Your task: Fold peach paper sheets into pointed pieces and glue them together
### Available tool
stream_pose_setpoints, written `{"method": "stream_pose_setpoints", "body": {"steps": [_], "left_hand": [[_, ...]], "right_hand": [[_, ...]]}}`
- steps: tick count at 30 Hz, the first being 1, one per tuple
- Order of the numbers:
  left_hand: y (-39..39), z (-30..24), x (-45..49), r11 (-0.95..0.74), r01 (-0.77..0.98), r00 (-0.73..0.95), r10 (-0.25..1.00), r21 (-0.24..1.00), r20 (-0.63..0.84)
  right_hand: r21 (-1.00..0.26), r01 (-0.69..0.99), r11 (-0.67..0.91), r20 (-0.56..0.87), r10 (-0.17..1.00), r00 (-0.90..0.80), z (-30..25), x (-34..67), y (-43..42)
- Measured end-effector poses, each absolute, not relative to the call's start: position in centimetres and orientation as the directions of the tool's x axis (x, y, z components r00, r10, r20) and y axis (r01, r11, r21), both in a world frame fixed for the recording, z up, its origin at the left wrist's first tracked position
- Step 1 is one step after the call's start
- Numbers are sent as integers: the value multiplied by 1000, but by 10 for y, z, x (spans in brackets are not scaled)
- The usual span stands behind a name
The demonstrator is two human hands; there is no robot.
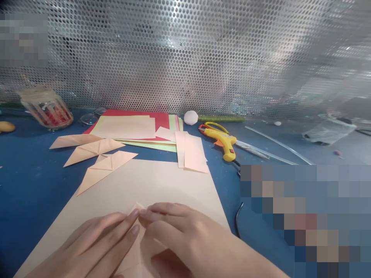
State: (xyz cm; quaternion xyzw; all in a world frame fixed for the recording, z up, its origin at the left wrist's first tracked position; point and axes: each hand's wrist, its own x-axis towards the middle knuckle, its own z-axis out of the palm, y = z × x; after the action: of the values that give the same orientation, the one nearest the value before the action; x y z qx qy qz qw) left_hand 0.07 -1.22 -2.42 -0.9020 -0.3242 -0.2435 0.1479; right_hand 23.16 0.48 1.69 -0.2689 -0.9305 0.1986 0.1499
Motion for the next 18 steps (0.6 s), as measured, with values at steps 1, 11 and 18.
{"method": "stream_pose_setpoints", "body": {"steps": [1,11,18], "left_hand": [[-12,-25,1,-746,657,672,514,-109,533],[-13,-48,-7,-770,629,674,468,-111,571],[-14,-32,-10,-781,614,736,514,-114,441]], "right_hand": [[-457,442,772,163,561,-811,16,232,5],[-412,444,796,126,533,-837,16,234,6],[-421,501,756,194,615,-764,17,233,0]]}}
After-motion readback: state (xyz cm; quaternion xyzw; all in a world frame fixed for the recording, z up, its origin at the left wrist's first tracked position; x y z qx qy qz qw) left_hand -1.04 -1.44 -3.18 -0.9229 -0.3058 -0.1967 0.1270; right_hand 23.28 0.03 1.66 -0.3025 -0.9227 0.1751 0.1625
